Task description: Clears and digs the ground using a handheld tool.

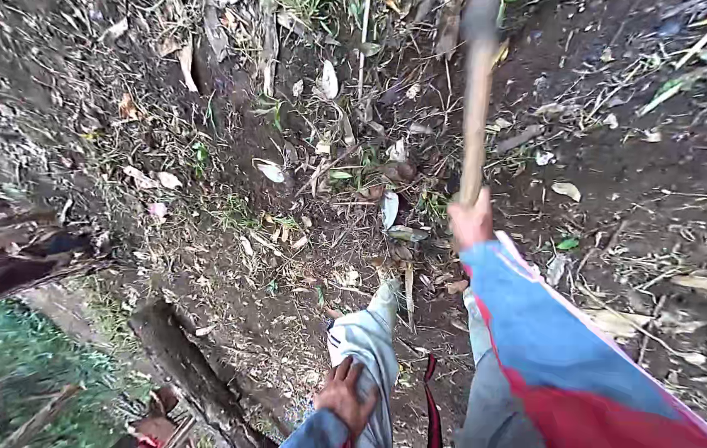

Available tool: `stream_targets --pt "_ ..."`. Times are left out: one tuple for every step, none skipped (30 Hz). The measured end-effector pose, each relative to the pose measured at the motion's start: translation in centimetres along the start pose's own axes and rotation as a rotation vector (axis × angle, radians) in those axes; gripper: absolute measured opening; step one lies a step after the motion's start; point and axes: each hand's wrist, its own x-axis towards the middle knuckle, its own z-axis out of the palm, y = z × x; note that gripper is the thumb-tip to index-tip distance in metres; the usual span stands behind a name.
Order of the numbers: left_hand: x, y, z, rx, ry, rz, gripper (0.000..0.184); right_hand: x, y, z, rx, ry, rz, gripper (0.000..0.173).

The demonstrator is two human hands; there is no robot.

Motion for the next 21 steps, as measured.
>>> stream_targets --pt "0.0 -0.1 0.0 -0.012 0.0 0.003 0.071 2.0 -3.7 1.3 0.198 0.077 -0.071 0.081" --pt "-0.1 -0.2 0.1 -0.022 -0.002 0.003 0.071 3.8 -7.7 2.5 0.395 0.113 -0.156 0.083" --pt "-0.1 -0.2 0.2 -0.033 0.008 0.006 0.071 5.8 -11.3 3.9 0.578 0.129 -0.227 0.083" --pt "-0.1 -0.3 0.3 -0.039 0.03 0.013 0.071 7.5 -14.2 5.2 0.712 0.132 -0.268 0.08" --pt "0.0 -0.5 0.3 -0.041 0.043 0.019 0.07 8.8 -16.0 6.5 0.752 0.128 -0.272 0.077" --pt "-0.1 -0.6 0.4 -0.044 0.05 0.023 0.07 9.4 -15.6 7.7 0.668 0.095 -0.241 0.078" --pt "0.1 -0.5 0.3 -0.044 0.054 0.026 0.07 9.4 -13.5 8.4 0.461 0.026 -0.204 0.082" --pt "0.0 -0.6 0.3 -0.04 0.052 0.024 0.069 9.2 -9.5 8.5 0.202 -0.065 -0.165 0.082" --pt "-0.2 -0.7 0.4 -0.032 0.046 0.02 0.069 8.3 -3.9 8.2 -0.068 -0.156 -0.137 0.082" --pt "-0.3 -0.6 0.5 -0.028 0.035 0.018 0.07 6.9 2.1 7.3 -0.299 -0.227 -0.106 0.081" --pt "-0.1 -0.4 0.3 -0.033 0.025 0.018 0.07 5.1 7.2 6.1 -0.445 -0.273 -0.051 0.08" --pt "0.4 -0.3 -0.1 -0.038 0.035 0.016 0.07 3.5 10.0 4.7 -0.554 -0.315 0.023 0.081" --pt "0.6 -0.5 -0.2 -0.036 0.04 0.018 0.071 1.7 11.6 3.3 -0.628 -0.342 0.094 0.08" --pt "-0.2 -0.7 0.3 -0.036 0.029 0.026 0.071 -0.6 13.1 1.2 -0.668 -0.364 0.152 0.078" --pt "-0.6 -0.6 0.5 -0.044 0.022 0.028 0.071 -1.9 13.7 -0.9 -0.679 -0.365 0.161 0.076" --pt "-0.1 -0.4 0.1 -0.049 0.034 0.033 0.071 -1.6 12.8 -2.4 -0.667 -0.343 0.136 0.075" --pt "0.5 -0.2 -0.1 -0.046 0.045 0.043 0.071 -0.9 11.2 -3.6 -0.617 -0.3 0.115 0.074" --pt "0.4 -0.2 0.1 -0.036 0.046 0.049 0.071 -0.5 9.3 -4.4 -0.518 -0.24 0.103 0.071" --pt "0.0 -0.3 0.4 -0.029 0.043 0.046 0.071 0.1 7.3 -4.4 -0.38 -0.167 0.097 0.069" --pt "0.0 -0.2 0.4 -0.02 0.043 0.042 0.071 1.1 4.7 -3.7 -0.212 -0.08 0.079 0.071" --pt "0.2 -0.2 0.3 -0.013 0.05 0.038 0.071 2.6 1.4 -2.6 -0.03 0.004 0.034 0.075"
